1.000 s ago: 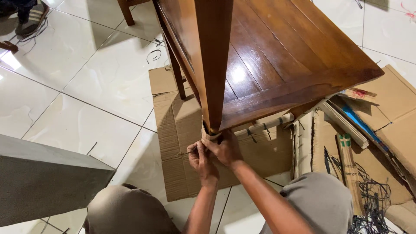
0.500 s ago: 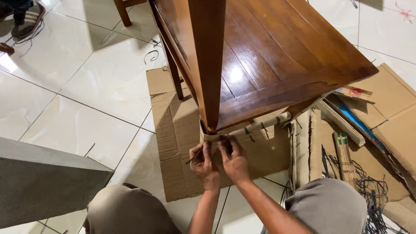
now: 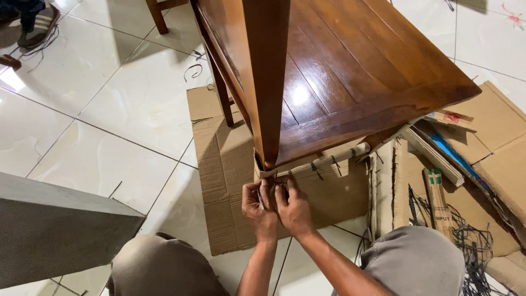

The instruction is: Wrapping chair legs with protective paper and securing them with black ties

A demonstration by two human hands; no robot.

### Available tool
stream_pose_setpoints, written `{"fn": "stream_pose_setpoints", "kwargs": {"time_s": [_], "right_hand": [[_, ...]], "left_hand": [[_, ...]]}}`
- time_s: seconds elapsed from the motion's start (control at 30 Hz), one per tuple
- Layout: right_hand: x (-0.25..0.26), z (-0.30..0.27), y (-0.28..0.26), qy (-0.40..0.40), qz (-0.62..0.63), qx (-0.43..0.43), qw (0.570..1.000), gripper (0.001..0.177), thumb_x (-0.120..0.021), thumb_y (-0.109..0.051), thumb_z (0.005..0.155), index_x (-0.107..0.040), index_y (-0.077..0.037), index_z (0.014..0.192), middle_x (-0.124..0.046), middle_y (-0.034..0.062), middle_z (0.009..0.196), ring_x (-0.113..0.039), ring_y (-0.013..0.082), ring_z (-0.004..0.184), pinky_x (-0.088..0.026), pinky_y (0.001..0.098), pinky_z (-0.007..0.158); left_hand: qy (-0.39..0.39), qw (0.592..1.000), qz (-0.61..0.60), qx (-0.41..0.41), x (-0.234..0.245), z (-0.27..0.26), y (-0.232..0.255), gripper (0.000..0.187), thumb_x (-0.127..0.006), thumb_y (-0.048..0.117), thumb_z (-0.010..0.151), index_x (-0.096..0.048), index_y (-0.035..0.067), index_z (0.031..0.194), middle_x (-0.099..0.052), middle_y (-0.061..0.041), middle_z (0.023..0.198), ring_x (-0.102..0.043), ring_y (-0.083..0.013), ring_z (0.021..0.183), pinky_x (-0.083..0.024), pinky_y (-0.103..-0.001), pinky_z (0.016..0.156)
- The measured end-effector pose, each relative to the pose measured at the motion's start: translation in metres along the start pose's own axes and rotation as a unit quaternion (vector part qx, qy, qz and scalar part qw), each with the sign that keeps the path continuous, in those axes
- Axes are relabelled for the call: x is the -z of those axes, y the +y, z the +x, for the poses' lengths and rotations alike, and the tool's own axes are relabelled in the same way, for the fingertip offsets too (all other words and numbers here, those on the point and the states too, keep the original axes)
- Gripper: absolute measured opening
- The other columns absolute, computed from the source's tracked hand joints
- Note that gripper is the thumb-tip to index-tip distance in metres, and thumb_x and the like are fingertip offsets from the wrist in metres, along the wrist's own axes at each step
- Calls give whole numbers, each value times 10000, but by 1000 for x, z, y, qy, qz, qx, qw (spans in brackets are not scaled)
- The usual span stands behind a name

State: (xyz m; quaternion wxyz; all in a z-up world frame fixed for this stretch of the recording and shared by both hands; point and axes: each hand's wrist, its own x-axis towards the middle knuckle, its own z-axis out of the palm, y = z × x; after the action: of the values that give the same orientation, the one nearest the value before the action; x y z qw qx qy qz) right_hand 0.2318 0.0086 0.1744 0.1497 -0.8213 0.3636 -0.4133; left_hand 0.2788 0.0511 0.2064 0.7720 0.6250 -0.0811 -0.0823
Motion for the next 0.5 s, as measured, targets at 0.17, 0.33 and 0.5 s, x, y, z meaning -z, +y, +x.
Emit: {"fn": "stream_pose_setpoints", "kwargs": {"time_s": [0.17, 0.33, 0.5], "right_hand": [[15, 8, -15, -120, 105, -116, 980, 360, -625, -247, 991, -675, 32, 1213, -744, 317, 932, -727, 509, 869, -607, 606, 641], [16, -6, -2, -200, 101, -138, 965, 276, -566, -254, 1008, -665, -173, 1253, -781, 195, 991, -745, 423, 937, -597, 544, 780], [24, -7, -12, -249, 125, -193, 941, 341, -562, -200, 990, -617, -183, 1327, -745, 251, 1137, -691, 448, 1110, -558, 561, 943]], "left_hand": [[-46, 999, 9, 14, 5, 2, 1, 103, -660, 70, 992, -655, 17, 904, -750, -162, 780, -679, -135, 803, -579, -376, 712], [-56, 998, -14, 38, 11, 8, -3, 114, -702, 77, 974, -692, 5, 886, -735, -135, 750, -649, -132, 765, -570, -362, 702], [-71, 996, -31, 52, 13, 12, 0, 113, -713, 64, 964, -691, 16, 864, -695, -82, 705, -612, -121, 738, -553, -335, 695]]}}
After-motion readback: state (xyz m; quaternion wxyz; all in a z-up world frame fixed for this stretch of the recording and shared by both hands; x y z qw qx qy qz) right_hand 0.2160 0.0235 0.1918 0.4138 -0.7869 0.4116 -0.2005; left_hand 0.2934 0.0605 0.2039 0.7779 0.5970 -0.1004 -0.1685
